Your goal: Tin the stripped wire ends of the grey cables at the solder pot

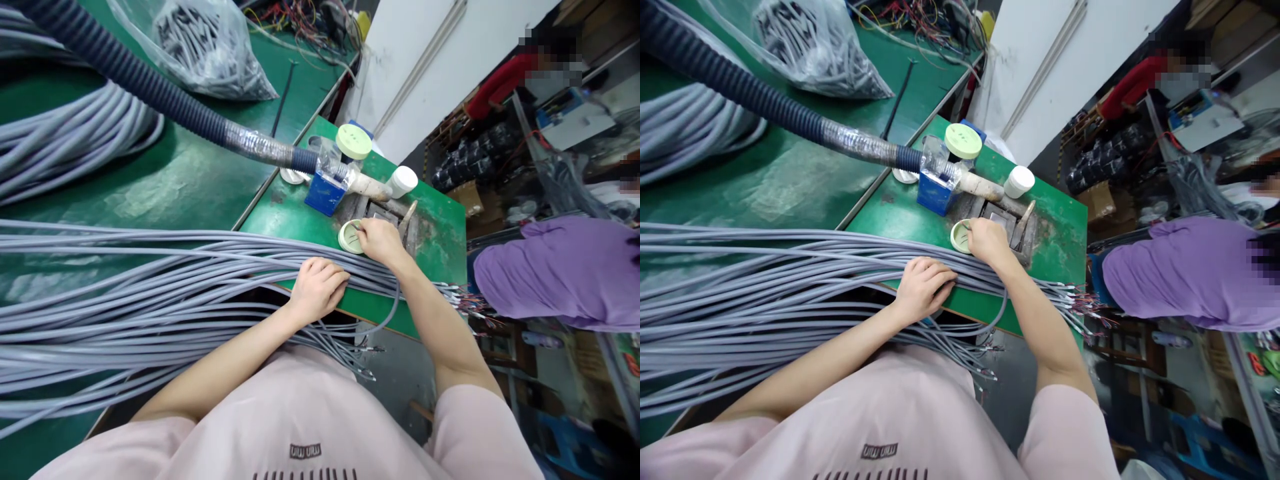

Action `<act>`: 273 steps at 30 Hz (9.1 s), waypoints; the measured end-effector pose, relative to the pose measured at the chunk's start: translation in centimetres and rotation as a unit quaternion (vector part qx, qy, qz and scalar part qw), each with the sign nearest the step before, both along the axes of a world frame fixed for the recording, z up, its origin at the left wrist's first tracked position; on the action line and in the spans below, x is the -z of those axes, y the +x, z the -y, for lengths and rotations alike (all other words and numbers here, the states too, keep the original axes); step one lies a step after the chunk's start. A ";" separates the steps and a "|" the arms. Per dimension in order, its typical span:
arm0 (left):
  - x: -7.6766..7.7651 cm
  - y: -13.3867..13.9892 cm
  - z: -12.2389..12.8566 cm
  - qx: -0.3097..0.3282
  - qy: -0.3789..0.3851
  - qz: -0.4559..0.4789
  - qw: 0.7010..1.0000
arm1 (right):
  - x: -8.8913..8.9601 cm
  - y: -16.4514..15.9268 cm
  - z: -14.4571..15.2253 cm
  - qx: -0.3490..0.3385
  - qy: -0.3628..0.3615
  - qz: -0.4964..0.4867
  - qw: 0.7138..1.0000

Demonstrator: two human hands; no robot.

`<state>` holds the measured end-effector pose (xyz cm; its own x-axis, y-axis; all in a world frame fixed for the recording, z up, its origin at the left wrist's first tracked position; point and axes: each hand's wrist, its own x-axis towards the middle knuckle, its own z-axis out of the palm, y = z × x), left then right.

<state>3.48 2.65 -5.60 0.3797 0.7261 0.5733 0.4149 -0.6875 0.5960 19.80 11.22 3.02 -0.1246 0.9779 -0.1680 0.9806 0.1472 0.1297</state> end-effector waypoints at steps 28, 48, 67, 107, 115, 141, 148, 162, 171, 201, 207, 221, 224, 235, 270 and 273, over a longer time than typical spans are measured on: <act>-0.2 0.1 -0.1 -0.005 0.006 -0.006 1.000 | 1.5 11.6 -4.2 0.220 0.062 -0.139 0.964; -0.1 0.1 -0.2 -0.016 0.029 -0.029 0.999 | 1.8 10.9 -5.0 0.227 0.037 -0.130 0.965; 0.2 0.1 -0.1 -0.024 0.048 -0.039 0.998 | -1.1 1.7 -0.9 0.007 -0.009 -0.123 0.992; 0.0 0.2 -0.2 -0.025 0.049 -0.030 0.998 | 2.0 11.3 -4.1 0.219 0.046 -0.136 0.965; 0.1 0.2 -0.2 -0.018 0.034 -0.020 0.999 | 2.1 11.1 -4.3 0.230 0.037 -0.126 0.964; -1.9 1.8 1.1 0.071 -0.324 0.417 0.846 | -0.1 -1.5 11.3 0.149 0.122 -0.654 0.731; -2.8 3.3 1.6 0.113 -0.457 0.539 0.699 | 1.5 -3.0 12.0 0.146 0.078 -0.729 0.665; -3.3 1.8 0.5 0.077 -0.012 0.263 0.962 | 3.2 -0.8 14.9 0.170 0.006 -0.767 0.619; -2.4 3.0 2.3 0.116 -0.387 0.425 0.810 | 2.9 -1.7 15.5 0.177 0.045 -0.775 0.604; -1.8 0.6 4.6 0.343 -0.563 0.336 0.673 | -0.7 2.3 11.5 0.138 0.103 -0.740 0.650; -1.6 0.7 4.5 0.343 -0.585 0.326 0.659 | -1.1 1.2 12.4 0.120 -0.117 -0.632 0.757; -1.6 1.2 4.8 0.327 -0.580 0.320 0.674 | -0.5 -0.3 13.4 0.088 0.034 -0.563 0.821; -1.7 1.0 5.0 0.327 -0.566 0.295 0.697 | -0.8 0.8 12.6 0.125 0.148 -0.581 0.791; -1.5 0.8 4.4 0.279 -0.506 0.291 0.762 | -0.6 -0.5 13.7 0.086 0.045 -0.517 0.850; -3.8 0.2 2.5 0.199 -0.507 0.378 0.749 | -0.3 0.7 12.7 -0.064 0.227 -0.514 0.825; -3.4 0.3 2.9 0.205 -0.470 0.337 0.790 | -1.0 0.2 11.7 0.037 0.094 -0.584 0.806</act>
